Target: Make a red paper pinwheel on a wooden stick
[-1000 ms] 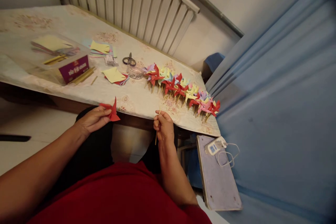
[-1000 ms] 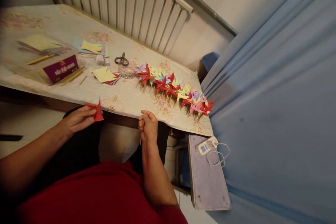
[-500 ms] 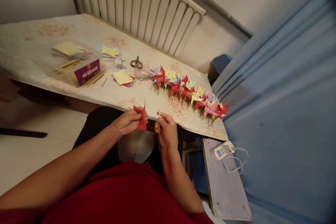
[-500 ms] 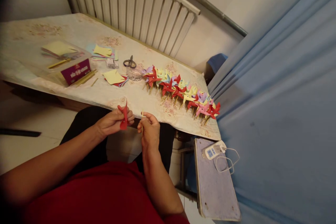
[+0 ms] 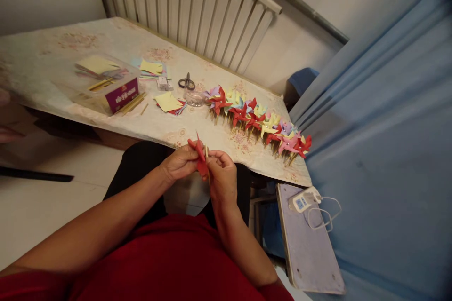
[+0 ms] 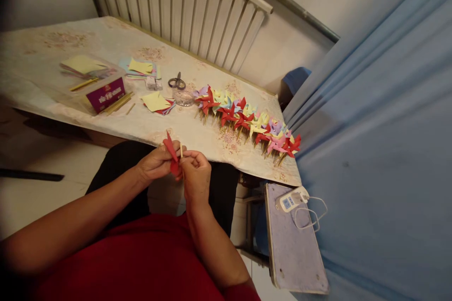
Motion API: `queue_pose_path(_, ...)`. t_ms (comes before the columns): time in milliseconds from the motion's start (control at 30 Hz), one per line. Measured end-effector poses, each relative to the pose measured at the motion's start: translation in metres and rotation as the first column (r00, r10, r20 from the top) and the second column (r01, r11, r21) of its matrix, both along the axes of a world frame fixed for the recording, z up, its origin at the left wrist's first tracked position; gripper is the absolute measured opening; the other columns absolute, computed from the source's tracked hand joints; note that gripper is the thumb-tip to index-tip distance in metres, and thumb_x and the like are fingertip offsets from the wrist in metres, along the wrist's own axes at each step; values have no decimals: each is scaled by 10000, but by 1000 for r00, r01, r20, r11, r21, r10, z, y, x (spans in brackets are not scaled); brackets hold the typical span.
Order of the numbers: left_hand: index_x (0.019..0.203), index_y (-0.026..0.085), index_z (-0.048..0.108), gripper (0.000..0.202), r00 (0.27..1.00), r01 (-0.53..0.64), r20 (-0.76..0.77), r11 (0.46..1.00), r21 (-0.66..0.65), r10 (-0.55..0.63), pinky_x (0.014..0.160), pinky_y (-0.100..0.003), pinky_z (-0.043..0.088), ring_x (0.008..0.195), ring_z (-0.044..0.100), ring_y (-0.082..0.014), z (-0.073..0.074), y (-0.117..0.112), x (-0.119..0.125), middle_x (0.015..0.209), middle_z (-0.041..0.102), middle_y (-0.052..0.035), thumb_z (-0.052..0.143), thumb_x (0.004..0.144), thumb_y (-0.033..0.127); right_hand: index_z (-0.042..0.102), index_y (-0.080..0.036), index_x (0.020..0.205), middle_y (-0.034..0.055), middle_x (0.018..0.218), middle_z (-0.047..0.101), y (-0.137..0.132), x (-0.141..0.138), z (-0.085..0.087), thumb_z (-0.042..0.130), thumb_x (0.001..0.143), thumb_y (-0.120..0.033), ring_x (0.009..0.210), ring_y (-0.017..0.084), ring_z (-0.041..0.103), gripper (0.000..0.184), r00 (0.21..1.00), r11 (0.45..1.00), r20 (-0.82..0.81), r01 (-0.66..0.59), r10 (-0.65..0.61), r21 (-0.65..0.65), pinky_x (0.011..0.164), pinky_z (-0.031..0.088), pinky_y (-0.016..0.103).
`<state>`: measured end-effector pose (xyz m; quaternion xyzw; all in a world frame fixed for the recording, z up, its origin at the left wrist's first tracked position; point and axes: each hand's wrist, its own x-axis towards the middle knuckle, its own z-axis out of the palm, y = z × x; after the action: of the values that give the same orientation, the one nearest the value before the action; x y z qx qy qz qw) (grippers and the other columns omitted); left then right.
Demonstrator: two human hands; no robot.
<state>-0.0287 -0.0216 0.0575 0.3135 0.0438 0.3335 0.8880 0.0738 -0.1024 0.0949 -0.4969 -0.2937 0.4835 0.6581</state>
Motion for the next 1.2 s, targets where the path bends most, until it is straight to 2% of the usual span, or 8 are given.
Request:
queue_pose_path(133, 670, 158, 568, 249, 999, -34, -5, 998, -45, 34, 505, -267, 516, 577, 630, -160, -2, 1, 0, 682, 578, 12, 817, 673, 166, 637, -182, 815, -75, 514, 573, -1, -5, 4, 665, 709, -222, 382, 69, 455, 117, 1000, 1000, 22, -2, 2, 11, 373, 364, 179)
queue_pose_path(233, 660, 168, 582, 254, 1000, -20, 10, 999, -46, 20, 501, -261, 502, 540, 607, -141, -1, 1, 1, 675, 582, 15, 836, 650, 173, 632, -183, 805, -85, 485, 554, -3, -8, 8, 659, 713, -204, 368, 65, 447, 98, 999, 1000, 32, -4, 4, 16, 376, 353, 174)
queue_pose_path(400, 611, 171, 579, 278, 999, -40, 10, 997, -69, 40, 553, -262, 518, 570, 611, -131, 5, 1, 2, 643, 572, 21, 853, 612, 128, 632, -181, 804, -84, 474, 554, -5, -11, 12, 650, 716, -191, 364, 67, 455, 90, 999, 1000, 39, -14, 14, 16, 381, 357, 177)
queue_pose_path(567, 588, 169, 554, 318, 1000, -6, 20, 995, -103, 8, 479, -237, 496, 543, 601, -133, 12, -1, 2, 627, 544, 31, 869, 578, 131, 628, -182, 787, -78, 465, 572, -6, -13, 13, 648, 716, -198, 356, 70, 462, 75, 999, 1000, 42, -11, 10, 24, 378, 366, 178)
queue_pose_path(733, 569, 153, 496, 365, 999, -51, -3, 987, -153, 51, 505, -222, 526, 530, 595, -114, 17, -4, 2, 602, 522, 42, 855, 571, 90, 629, -184, 778, -86, 463, 574, -7, -14, 16, 655, 712, -208, 358, 70, 473, 75, 999, 999, 48, -15, 14, 30, 380, 381, 175)
queue_pose_path(933, 655, 173, 553, 249, 999, 22, 34, 995, -96, -19, 393, -258, 509, 469, 605, -151, 12, -2, 1, 671, 582, 33, 795, 657, 113, 616, -188, 779, -89, 446, 569, -7, -13, 18, 649, 698, -205, 349, 71, 468, 89, 999, 1000, 43, -23, 22, 19, 379, 376, 174)
queue_pose_path(1200, 638, 165, 566, 276, 999, 30, 36, 995, -92, -27, 425, -265, 534, 513, 623, -154, 14, -2, 2, 674, 585, 28, 837, 607, 119, 608, -190, 783, -99, 434, 549, -6, -13, 18, 655, 703, -227, 349, 72, 467, 100, 998, 1000, 61, -19, 18, 18, 380, 360, 176)
